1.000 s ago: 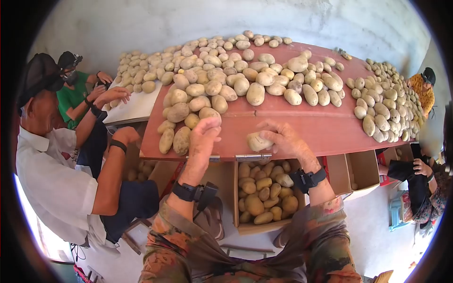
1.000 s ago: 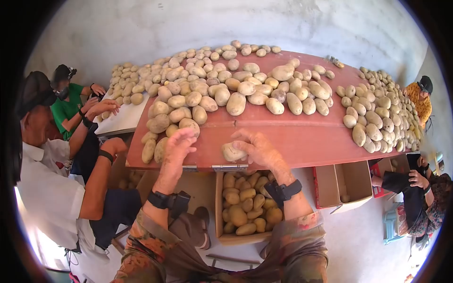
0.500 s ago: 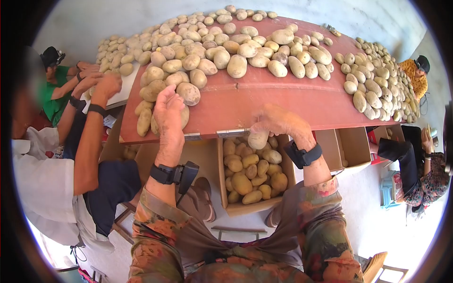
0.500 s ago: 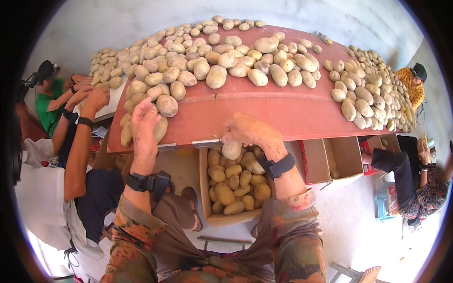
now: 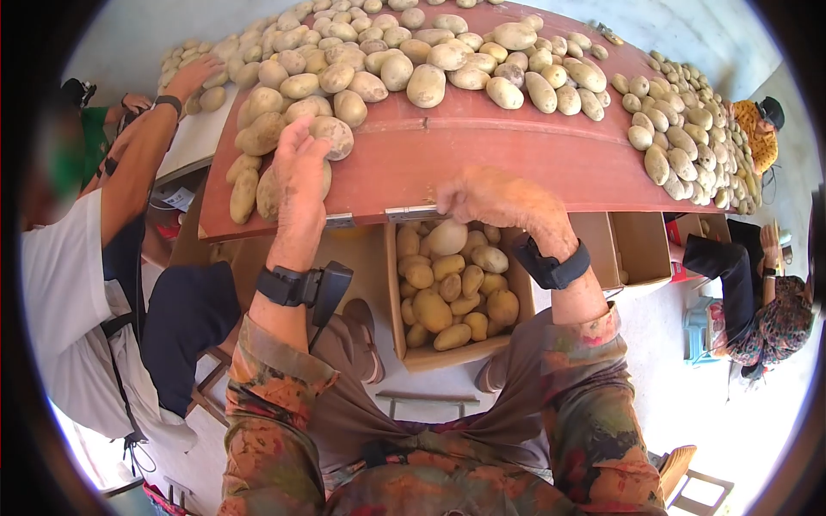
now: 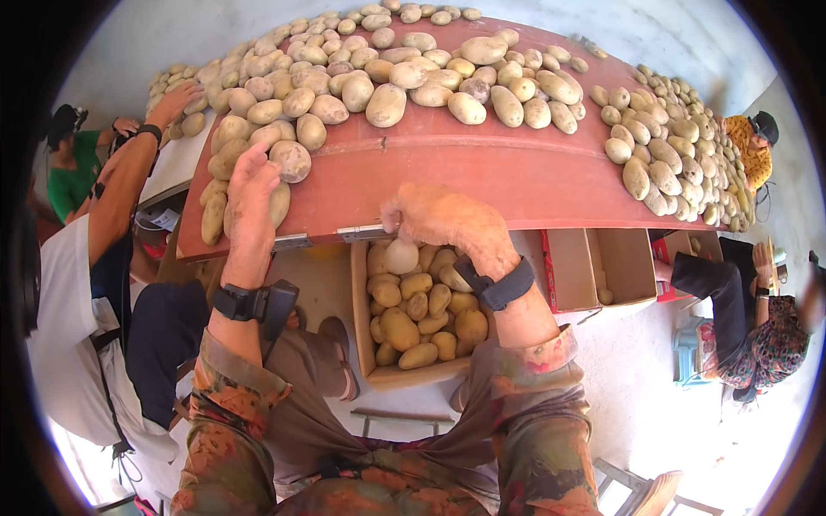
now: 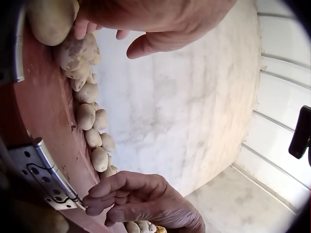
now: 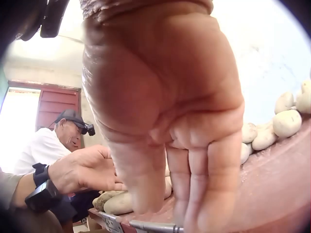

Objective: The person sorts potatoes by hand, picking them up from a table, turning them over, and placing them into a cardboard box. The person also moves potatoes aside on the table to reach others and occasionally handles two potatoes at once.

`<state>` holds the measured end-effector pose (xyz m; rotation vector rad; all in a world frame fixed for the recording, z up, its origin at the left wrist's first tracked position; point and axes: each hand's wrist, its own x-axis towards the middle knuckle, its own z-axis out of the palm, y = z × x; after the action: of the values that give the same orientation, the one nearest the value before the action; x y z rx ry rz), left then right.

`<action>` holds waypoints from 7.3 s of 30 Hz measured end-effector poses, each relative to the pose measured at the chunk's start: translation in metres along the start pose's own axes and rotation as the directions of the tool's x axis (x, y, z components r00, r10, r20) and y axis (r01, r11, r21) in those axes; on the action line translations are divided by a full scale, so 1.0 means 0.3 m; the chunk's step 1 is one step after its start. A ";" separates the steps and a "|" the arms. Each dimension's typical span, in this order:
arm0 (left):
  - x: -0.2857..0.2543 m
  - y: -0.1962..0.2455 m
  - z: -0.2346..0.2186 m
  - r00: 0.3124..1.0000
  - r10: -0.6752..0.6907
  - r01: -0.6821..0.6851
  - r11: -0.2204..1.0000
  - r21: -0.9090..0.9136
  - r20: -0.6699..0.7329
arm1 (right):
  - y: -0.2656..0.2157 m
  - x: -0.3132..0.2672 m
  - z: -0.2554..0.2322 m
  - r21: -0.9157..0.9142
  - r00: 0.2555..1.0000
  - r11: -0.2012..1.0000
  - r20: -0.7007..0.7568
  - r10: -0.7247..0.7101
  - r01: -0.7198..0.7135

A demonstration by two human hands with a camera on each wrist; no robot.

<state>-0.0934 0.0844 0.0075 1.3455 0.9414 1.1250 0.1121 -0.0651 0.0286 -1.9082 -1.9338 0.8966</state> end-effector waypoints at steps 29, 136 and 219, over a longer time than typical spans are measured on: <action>0.056 -0.047 -0.048 0.944 -0.103 0.119 0.992 -0.034 0.315 | -0.117 0.321 0.111 0.457 0.872 0.887 -0.461 0.167 0.071; -0.042 -0.020 0.136 0.884 -0.231 0.399 0.826 -0.398 0.406 | 0.126 0.588 -0.009 -0.449 0.739 0.757 -0.671 0.065 -0.475; 0.017 -0.021 0.088 0.911 -0.206 0.331 0.882 -0.334 0.358 | -0.029 -0.018 0.364 -0.091 0.985 0.995 0.162 0.065 -0.051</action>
<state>-0.0663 0.0835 0.0028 0.9881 0.6078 0.7965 0.0404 -0.0949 -0.0489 -2.0062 -2.0507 1.0335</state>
